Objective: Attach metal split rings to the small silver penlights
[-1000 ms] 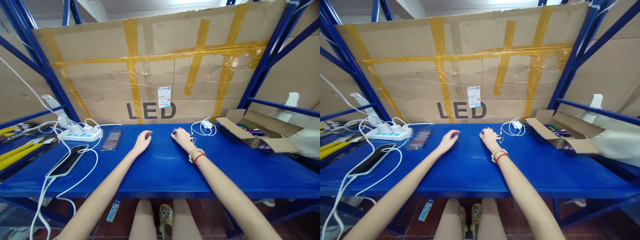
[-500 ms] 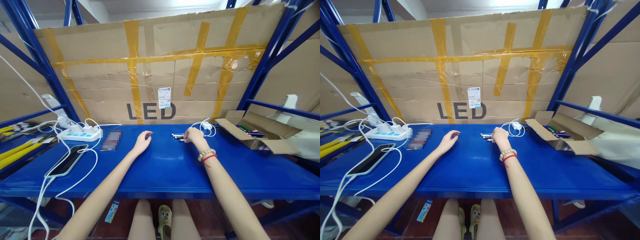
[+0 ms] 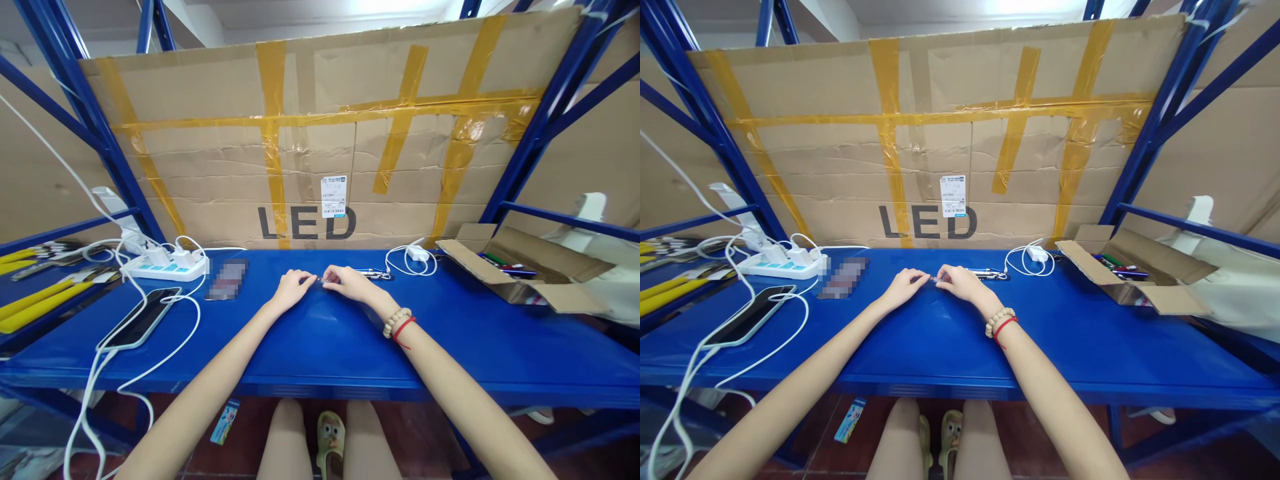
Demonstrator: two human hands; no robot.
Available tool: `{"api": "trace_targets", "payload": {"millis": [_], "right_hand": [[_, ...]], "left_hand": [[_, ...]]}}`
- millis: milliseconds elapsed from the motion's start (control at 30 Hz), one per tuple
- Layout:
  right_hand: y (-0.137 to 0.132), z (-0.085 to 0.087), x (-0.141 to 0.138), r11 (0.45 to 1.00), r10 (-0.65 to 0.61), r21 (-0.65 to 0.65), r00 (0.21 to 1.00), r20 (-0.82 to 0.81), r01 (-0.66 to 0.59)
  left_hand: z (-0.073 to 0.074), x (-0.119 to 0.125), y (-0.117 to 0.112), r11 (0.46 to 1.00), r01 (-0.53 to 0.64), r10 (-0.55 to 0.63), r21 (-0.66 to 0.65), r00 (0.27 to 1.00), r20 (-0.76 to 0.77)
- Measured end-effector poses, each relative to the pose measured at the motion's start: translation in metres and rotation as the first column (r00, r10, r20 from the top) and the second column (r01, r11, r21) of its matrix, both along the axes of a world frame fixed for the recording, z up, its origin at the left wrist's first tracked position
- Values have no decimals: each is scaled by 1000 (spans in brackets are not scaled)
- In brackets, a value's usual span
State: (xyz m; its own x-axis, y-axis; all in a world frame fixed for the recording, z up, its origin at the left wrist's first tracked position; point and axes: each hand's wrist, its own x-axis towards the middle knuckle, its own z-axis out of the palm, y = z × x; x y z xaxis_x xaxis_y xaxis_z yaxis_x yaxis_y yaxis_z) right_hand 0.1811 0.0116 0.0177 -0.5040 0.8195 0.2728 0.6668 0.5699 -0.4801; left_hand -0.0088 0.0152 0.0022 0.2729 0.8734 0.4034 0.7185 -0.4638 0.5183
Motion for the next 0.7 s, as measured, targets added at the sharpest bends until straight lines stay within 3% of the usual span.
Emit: {"api": "trace_targets", "payload": {"millis": [133,267,500,700], "right_hand": [[-3,-1,-2,998,46,33,999,-12,-45],[-6,-1,-7,994,69,89,997,-23,-66],[-13,-3,-17,998,-54,37,998,-22,55],[-6,-13,-17,997,-81,-10,992,-97,81]], "left_hand": [[3,1,-2,994,72,-65,-78,994,93],[7,3,-8,984,86,-45,-158,968,248],[5,3,-9,984,114,-78,-136,967,241],[4,2,-7,985,135,-82,-108,915,396]]}}
